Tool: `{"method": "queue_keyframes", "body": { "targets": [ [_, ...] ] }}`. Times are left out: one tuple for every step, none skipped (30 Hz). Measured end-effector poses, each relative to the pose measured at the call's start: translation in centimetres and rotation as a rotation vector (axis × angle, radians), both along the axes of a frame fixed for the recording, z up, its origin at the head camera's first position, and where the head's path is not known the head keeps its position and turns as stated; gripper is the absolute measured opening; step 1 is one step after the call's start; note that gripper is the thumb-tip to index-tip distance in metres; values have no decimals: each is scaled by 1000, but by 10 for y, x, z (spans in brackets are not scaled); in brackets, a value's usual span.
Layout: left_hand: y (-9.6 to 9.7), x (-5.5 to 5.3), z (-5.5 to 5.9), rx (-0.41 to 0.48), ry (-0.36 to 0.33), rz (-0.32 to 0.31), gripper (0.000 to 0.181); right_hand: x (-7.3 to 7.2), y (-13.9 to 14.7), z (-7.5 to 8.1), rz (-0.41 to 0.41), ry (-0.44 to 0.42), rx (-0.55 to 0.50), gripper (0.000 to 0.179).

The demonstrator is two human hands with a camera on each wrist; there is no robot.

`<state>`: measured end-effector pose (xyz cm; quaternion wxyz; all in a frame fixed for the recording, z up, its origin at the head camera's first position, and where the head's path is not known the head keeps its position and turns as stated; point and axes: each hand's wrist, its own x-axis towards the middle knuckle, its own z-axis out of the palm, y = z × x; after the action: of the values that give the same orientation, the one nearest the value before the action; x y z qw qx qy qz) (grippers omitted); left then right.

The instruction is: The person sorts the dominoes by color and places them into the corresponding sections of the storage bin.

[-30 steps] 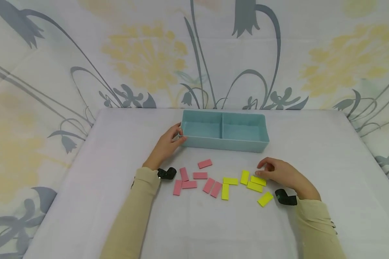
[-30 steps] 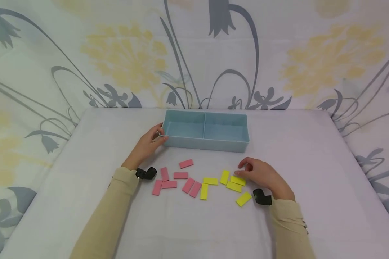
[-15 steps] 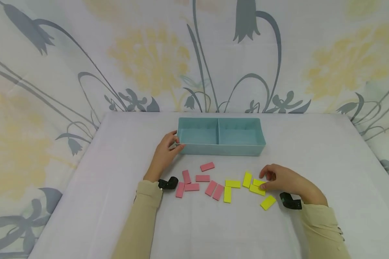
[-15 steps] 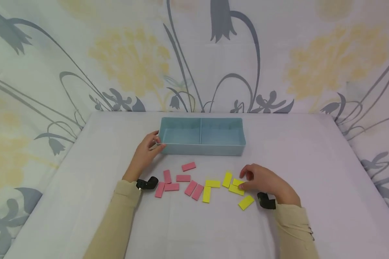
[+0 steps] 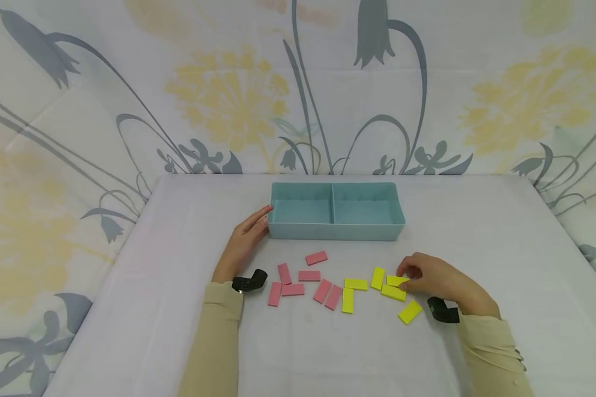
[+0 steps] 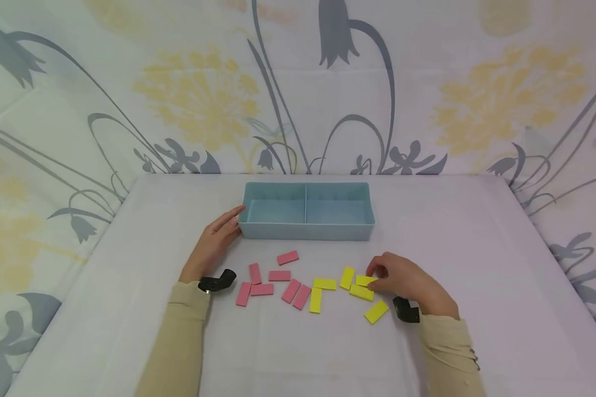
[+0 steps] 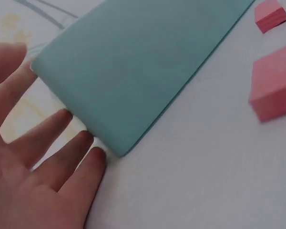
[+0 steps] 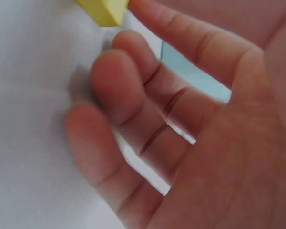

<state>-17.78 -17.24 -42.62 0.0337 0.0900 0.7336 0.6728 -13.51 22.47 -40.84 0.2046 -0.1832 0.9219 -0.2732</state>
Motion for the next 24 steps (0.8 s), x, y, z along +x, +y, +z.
{"method": "queue_keyframes", "body": {
  "targets": [
    [3, -2, -4, 15, -6, 20, 38, 0, 1, 1, -7, 3, 2, 22],
    [5, -4, -8, 23, -14, 40, 39, 0, 2, 1, -15, 2, 4, 22],
    [7, -6, -11, 19, -21, 63, 39, 0, 2, 2, -23, -3, 8, 22],
    [8, -7, -14, -2, -22, 88, 40, 1, 2, 2, -29, -10, 12, 23],
    [9, -8, -16, -14, -23, 106, 40, 1, 2, 2, -29, -15, 19, 23],
    [9, -8, -17, -30, -28, 119, 40, 1, 1, 2, -27, -21, 26, 24],
    [9, -8, -18, -39, -28, 127, 41, 1, 0, 2, -24, -24, 32, 24],
    [8, -8, -18, -34, -30, 127, 42, 1, -1, 2, -21, -25, 40, 24],
    [8, -7, -17, -31, -31, 125, 42, 1, -2, 2, -18, -24, 48, 24],
    [6, -6, -15, -21, -30, 114, 43, 1, -3, 1, -19, -22, 56, 24],
    [5, -5, -13, -13, -29, 102, 45, 0, -5, 0, -18, -17, 62, 23],
    [4, -4, -10, -8, -29, 90, 45, 0, -6, -1, -22, -12, 68, 23],
    [4, -3, -7, 2, -21, 78, 46, -1, -6, -1, -26, -10, 73, 22],
    [4, -2, -5, 6, -17, 69, 47, -2, -6, -1, -33, -14, 77, 22],
    [4, -1, -2, 3, -15, 64, 48, -3, -6, -1, -36, -24, 77, 22],
    [4, -1, -1, 7, -13, 57, 49, -4, -6, 0, -39, -38, 76, 22],
    [4, -1, 0, 12, -12, 52, 49, -6, -6, 2, -40, -53, 71, 22],
    [5, -1, 0, 17, -12, 48, 49, -7, -6, 3, -43, -70, 71, 22],
    [5, -2, -1, 20, -12, 45, 49, -9, -5, 5, -47, -88, 69, 22],
    [5, -3, -3, 27, -17, 43, 48, -12, -5, 7, -55, -105, 71, 22],
    [4, -5, -5, 30, -21, 43, 48, -14, -5, 10, -60, -116, 75, 22],
    [4, -6, -8, 34, -20, 46, 47, -17, -6, 11, -64, -123, 75, 22],
    [3, -8, -11, 40, -20, 50, 46, -20, -7, 13, -66, -127, 72, 22],
    [2, -9, -14, 36, -19, 57, 45, -22, -7, 14, -67, -130, 70, 22]
  ]
}}
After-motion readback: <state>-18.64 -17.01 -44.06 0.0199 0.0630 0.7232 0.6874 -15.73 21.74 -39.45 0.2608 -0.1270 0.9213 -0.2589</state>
